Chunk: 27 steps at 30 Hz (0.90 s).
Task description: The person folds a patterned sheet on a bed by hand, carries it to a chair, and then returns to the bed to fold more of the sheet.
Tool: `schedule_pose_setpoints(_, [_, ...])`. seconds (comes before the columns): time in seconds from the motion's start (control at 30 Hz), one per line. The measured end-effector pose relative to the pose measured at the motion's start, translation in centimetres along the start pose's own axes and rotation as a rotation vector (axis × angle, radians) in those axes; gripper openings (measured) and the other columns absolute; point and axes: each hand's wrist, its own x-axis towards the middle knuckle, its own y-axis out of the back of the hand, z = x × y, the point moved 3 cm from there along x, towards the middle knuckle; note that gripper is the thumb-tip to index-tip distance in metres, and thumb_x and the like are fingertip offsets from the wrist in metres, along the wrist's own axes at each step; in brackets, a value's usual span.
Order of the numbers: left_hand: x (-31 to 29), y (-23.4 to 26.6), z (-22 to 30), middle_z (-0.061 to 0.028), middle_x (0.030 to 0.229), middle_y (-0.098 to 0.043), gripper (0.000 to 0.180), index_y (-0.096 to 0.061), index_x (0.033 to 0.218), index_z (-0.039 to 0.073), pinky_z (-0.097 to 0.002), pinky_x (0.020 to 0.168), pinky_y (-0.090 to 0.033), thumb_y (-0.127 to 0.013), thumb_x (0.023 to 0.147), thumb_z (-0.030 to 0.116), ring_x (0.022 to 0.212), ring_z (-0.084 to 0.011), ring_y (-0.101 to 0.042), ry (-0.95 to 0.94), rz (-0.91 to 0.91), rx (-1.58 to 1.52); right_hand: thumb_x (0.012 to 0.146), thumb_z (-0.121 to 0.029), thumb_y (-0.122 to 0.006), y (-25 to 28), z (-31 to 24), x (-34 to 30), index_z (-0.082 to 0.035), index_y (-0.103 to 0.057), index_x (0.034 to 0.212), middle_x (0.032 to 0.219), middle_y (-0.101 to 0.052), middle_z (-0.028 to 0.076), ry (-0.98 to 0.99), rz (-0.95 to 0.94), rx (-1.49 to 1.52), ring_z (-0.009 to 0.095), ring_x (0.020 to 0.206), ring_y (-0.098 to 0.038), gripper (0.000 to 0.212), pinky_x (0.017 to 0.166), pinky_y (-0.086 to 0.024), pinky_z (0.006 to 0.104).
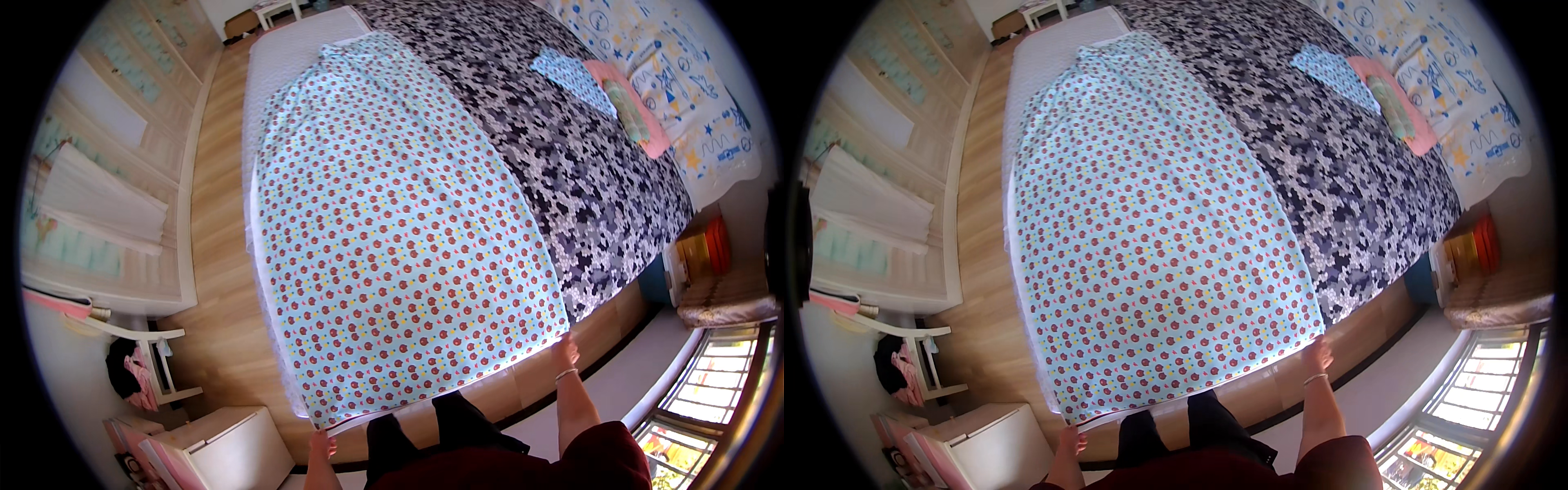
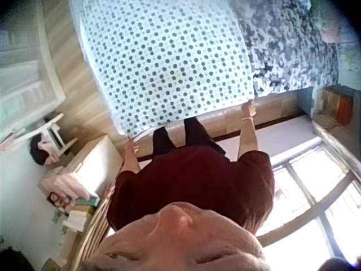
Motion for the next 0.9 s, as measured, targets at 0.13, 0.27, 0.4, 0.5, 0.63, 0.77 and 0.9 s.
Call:
schedule_pose_setpoints(0.13, [-1.1,0.2,0.0,-0.0098,0.062,-0.05,0.016,-0.047,0.078,0.007,-0.0334,0.036,-0.041,-0.038,0.079,0.021,0.044,-0.0201,-0.05,-0.017,-0.035,0.028,0.074,-0.016,-0.042,-3.5,-7.8,-7.2,-0.01,-0.043,0.106,0.1,-0.053,0.013,0.339,-0.202,-0.1,0.028,0.092,-0.053,0.033,0.072,-0.043,0.0398])
schedule_pose_setpoints(0.27, [-0.3,2.4,-2.8,-0.0107,0.062,-0.054,0.013,-0.046,0.08,0.007,-0.0347,0.038,-0.043,-0.041,0.077,0.019,0.045,-0.0199,-0.052,-0.03,-0.082,0.083,0.073,-0.021,-0.048,-4.7,-17.8,-18.5,-0.01,-0.047,0.103,0.095,-0.055,0.014,0.592,-0.428,-0.058,0.033,0.09,-0.052,0.033,0.076,-0.041,0.0436])
schedule_pose_setpoints(0.4, [1.3,5.8,-6.3,-0.0106,0.065,-0.056,0.013,-0.046,0.085,0.008,-0.0347,0.039,-0.045,-0.042,0.077,0.018,0.045,-0.0197,-0.053,-0.036,-0.224,0.042,0.074,-0.024,-0.045,-9.2,-24.8,-30.5,-0.01,-0.044,0.097,0.091,-0.055,0.02,0.935,-0.467,0.059,0.036,0.086,-0.052,0.027,0.074,-0.039,0.0479])
schedule_pose_setpoints(0.5, [3.1,11.1,-7.6,-0.0096,0.066,-0.057,0.015,-0.046,0.088,0.008,-0.035,0.039,-0.045,-0.043,0.078,0.019,0.045,-0.0194,-0.053,-0.077,-0.268,-0.014,0.072,-0.023,-0.045,-8.5,-28.6,-40.1,-0.011,-0.039,0.11,0.098,-0.052,0.02,1.019,-0.549,0.114,0.035,0.096,-0.048,0.04,0.079,-0.037,0.0462])
schedule_pose_setpoints(0.63, [6.4,21.6,-9.1,-0.0079,0.061,-0.054,0.01,-0.048,0.08,0.009,-0.0332,0.043,-0.045,-0.048,0.072,0.013,0.049,-0.018,-0.053,-0.144,-0.209,-0.217,0.071,-0.021,-0.045,-12.6,-31.4,-47.1,-0.012,-0.034,0.116,0.108,-0.046,0.02,0.945,-0.501,0.028,0.036,0.098,-0.046,0.048,0.082,-0.037,0.046])
schedule_pose_setpoints(0.77, [7.2,33.4,-10.0,-0.0081,0.064,-0.054,0.011,-0.047,0.082,0.008,-0.0334,0.042,-0.046,-0.047,0.074,0.015,0.05,-0.0183,-0.053,-0.145,-0.144,-0.279,0.074,-0.021,-0.044,-15.8,-33.3,-49.2,-0.003,-0.029,0.117,0.114,-0.04,0.022,0.73,-0.453,0.013,0.04,0.105,-0.04,0.05,0.084,-0.036,0.0452])
schedule_pose_setpoints(0.9, [8.9,39.8,-12.5,-0.0094,0.066,-0.055,0.011,-0.047,0.082,0.007,-0.0345,0.043,-0.046,-0.044,0.076,0.015,0.05,-0.0197,-0.053,-0.076,-0.028,-0.279,0.07,-0.02,-0.043,-15.6,-34.8,-50.7,0.003,-0.033,0.115,0.116,-0.037,0.024,0.716,-0.559,-0.022,0.039,0.109,-0.036,0.052,0.089,-0.031,0.0439])
